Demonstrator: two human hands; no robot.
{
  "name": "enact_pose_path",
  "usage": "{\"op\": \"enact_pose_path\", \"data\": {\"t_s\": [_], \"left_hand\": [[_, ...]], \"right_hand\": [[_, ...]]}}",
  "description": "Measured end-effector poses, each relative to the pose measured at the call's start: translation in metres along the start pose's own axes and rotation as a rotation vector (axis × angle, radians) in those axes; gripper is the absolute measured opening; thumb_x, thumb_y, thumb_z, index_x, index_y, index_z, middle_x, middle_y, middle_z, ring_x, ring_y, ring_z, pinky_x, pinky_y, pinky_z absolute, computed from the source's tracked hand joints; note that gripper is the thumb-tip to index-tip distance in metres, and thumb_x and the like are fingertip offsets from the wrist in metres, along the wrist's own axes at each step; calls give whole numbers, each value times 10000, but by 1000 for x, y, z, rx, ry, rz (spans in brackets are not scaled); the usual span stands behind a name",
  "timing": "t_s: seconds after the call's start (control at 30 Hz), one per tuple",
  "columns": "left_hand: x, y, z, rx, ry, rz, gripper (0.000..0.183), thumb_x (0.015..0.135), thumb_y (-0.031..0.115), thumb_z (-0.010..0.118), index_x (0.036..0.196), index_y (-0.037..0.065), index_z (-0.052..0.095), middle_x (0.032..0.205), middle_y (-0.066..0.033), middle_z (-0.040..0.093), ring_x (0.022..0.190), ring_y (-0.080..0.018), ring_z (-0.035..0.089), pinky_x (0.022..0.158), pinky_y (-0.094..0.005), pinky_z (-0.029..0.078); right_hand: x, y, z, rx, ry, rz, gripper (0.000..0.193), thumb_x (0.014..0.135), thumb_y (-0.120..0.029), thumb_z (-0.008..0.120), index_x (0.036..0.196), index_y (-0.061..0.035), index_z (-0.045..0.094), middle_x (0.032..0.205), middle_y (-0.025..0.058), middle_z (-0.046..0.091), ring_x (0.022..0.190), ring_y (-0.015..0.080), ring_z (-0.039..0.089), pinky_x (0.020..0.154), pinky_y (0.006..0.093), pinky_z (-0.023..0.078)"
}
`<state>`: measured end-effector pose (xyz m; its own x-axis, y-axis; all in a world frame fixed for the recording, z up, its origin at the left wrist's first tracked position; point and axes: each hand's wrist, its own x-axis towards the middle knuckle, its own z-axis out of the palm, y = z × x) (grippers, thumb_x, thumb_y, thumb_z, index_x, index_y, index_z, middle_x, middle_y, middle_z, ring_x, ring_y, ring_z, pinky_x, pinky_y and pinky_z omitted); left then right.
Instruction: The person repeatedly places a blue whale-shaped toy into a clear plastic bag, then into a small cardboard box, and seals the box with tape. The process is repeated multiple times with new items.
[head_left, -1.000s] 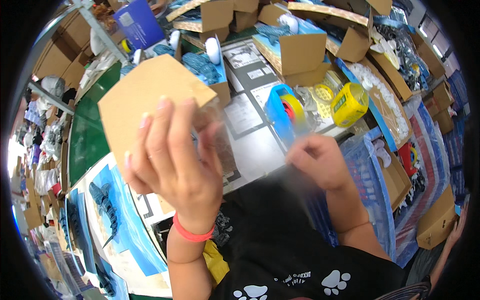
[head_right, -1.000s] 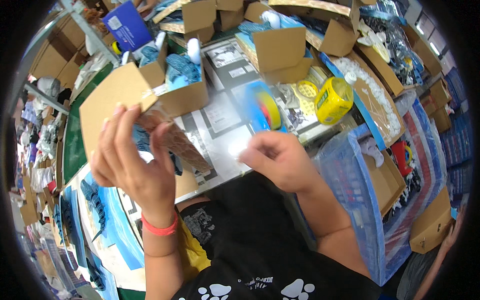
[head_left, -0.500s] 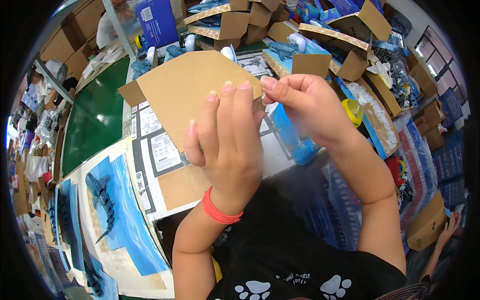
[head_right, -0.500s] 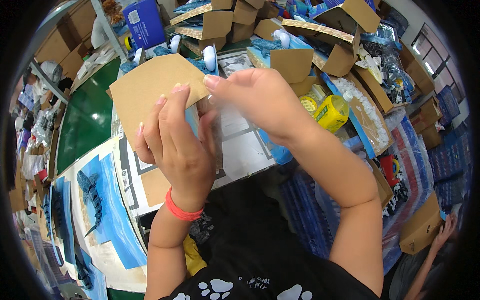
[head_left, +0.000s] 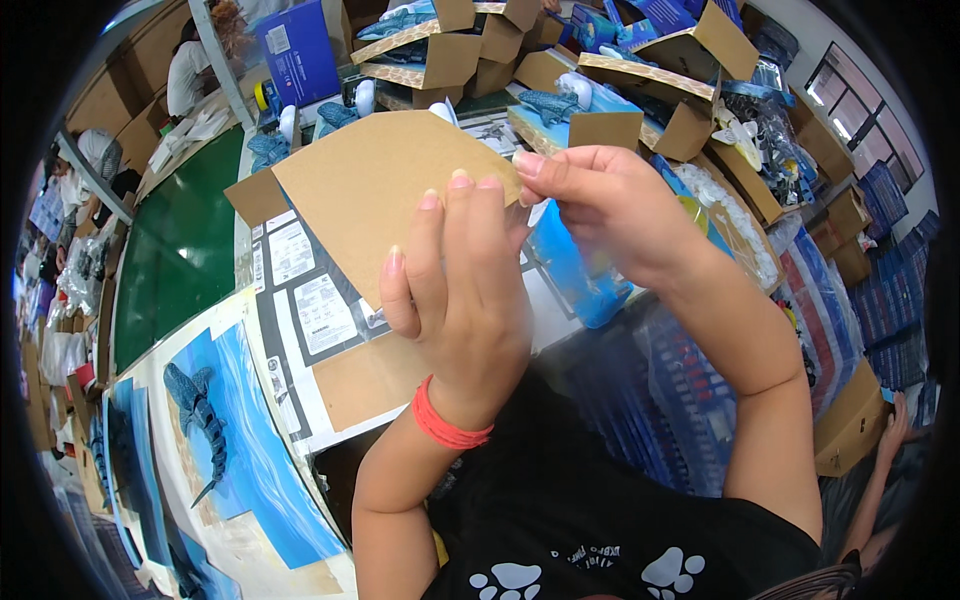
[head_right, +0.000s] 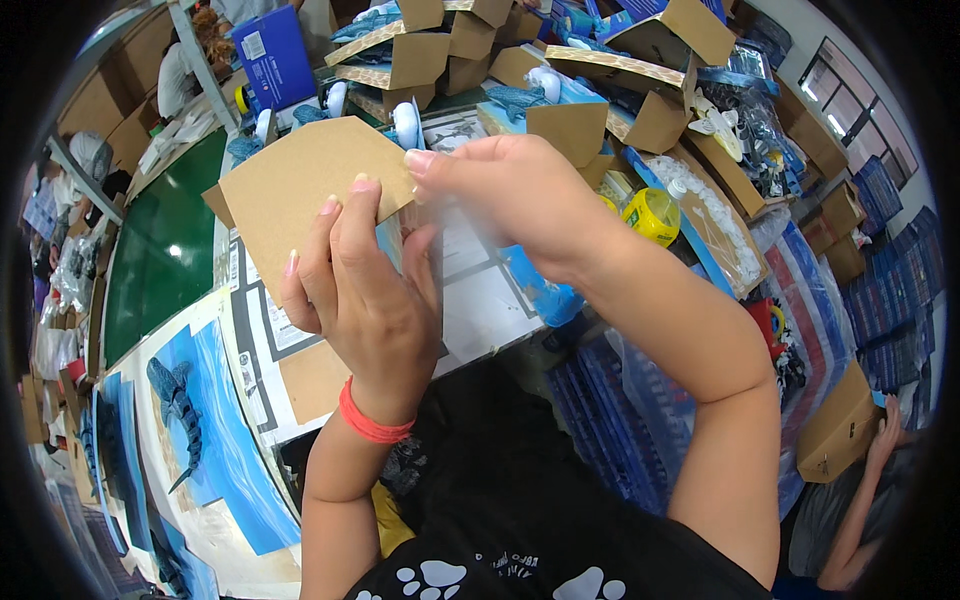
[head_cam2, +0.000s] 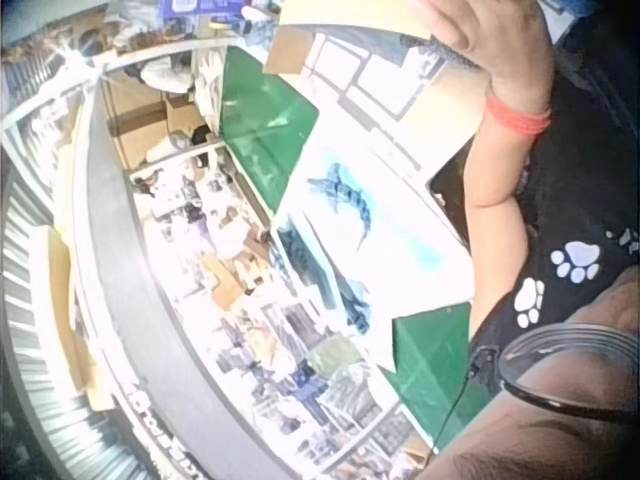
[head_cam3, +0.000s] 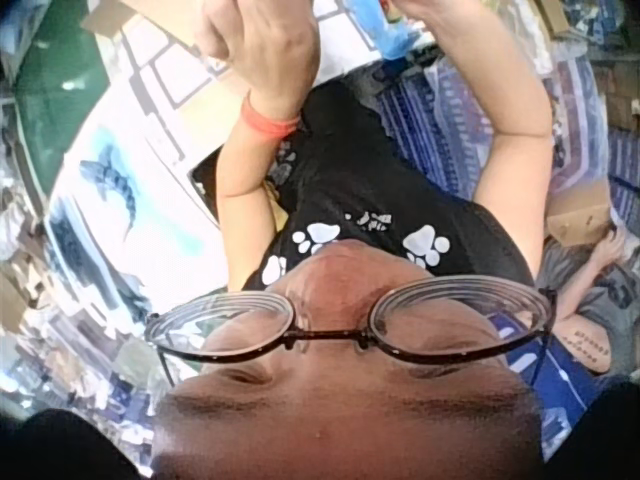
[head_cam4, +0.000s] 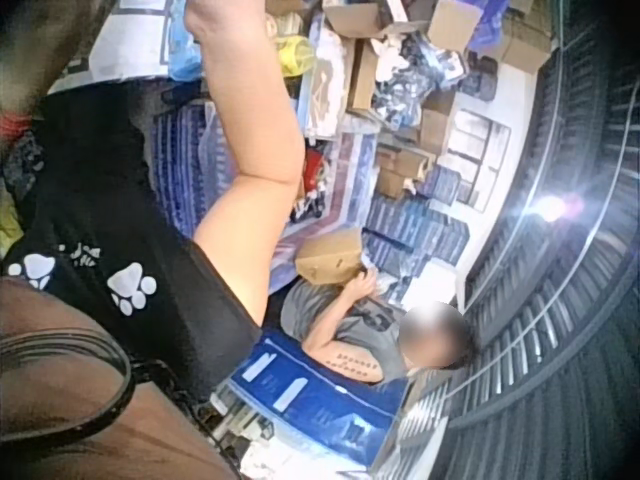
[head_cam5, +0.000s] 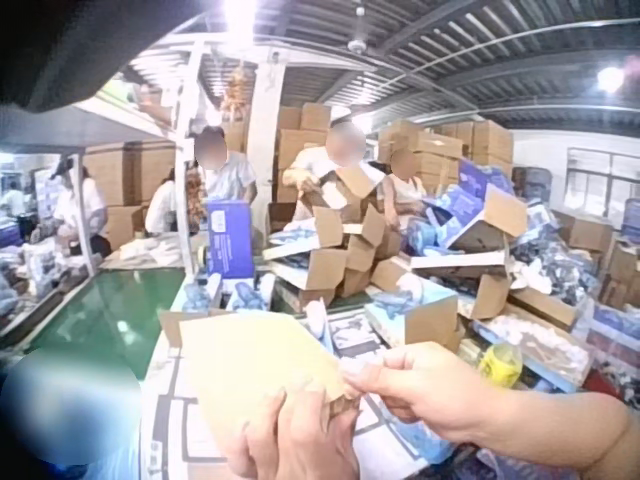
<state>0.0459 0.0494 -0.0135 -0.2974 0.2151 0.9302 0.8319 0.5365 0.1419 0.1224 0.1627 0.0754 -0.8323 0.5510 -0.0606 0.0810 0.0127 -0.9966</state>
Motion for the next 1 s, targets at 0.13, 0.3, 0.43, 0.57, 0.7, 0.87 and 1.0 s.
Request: {"op": "enact_pose_path", "data": {"t_s": [0.13, 0.3, 0.43, 0.57, 0.7, 0.87, 1.0], "left_hand": [[1, 5, 0, 20, 10, -8, 318, 966, 276, 666, 1255, 148, 626, 1205, 34, 685, 1148, -155, 622, 1078, -353, 280], [5, 7, 0, 41, 17, -21, 338, 946, 307, 690, 1246, 162, 632, 1168, 50, 696, 1127, -141, 622, 1069, -343, 283], [7, 9, 1, 48, -24, 29, 325, 940, 323, 679, 1236, 195, 646, 1177, 30, 674, 1142, -149, 595, 1074, -356, 267], [4, 10, -2, 81, -89, 90, 296, 954, 309, 642, 1232, 209, 662, 1246, 0, 635, 1201, -167, 543, 1081, -372, 250], [7, 8, -5, 73, -111, 76, 295, 942, 278, 636, 1231, 230, 675, 1255, -3, 605, 1205, -180, 517, 1063, -376, 242], [9, -1, -16, 46, -120, 60, 299, 925, 268, 663, 1223, 262, 693, 1233, 1, 584, 1165, -193, 517, 1003, -371, 254], [8, -2, -19, 50, -110, 11, 307, 887, 295, 719, 1190, 246, 715, 1208, 0, 616, 1145, -195, 537, 989, -378, 252]], "right_hand": [[2, 9, 0, -93, 59, 9, 317, 945, -369, 716, 861, -64, 689, 639, -81, 513, 519, 18, 367, 480, 208, 257], [-2, 3, -5, -43, -61, 132, 326, 964, -401, 693, 870, -91, 664, 595, -104, 389, 491, 25, 287, 465, 235, 205], [4, 38, -27, 293, -303, 91, 364, 1010, -388, 638, 922, -37, 682, 605, -96, 400, 489, 34, 271, 451, 224, 224], [2, 42, -28, 172, -236, -26, 357, 984, -381, 679, 941, -27, 699, 673, -58, 539, 525, 31, 362, 478, 213, 281], [2, 37, -21, -44, -108, -116, 384, 955, -379, 718, 965, 5, 713, 812, 13, 681, 654, 65, 520, 592, 232, 412], [-7, 29, -4, -87, -88, -94, 383, 947, -359, 722, 926, 24, 734, 854, 47, 716, 760, 103, 593, 708, 269, 474], [-6, 29, 0, -154, -61, -93, 391, 937, -361, 719, 876, 24, 749, 822, 49, 706, 748, 98, 589, 671, 274, 466]]}}
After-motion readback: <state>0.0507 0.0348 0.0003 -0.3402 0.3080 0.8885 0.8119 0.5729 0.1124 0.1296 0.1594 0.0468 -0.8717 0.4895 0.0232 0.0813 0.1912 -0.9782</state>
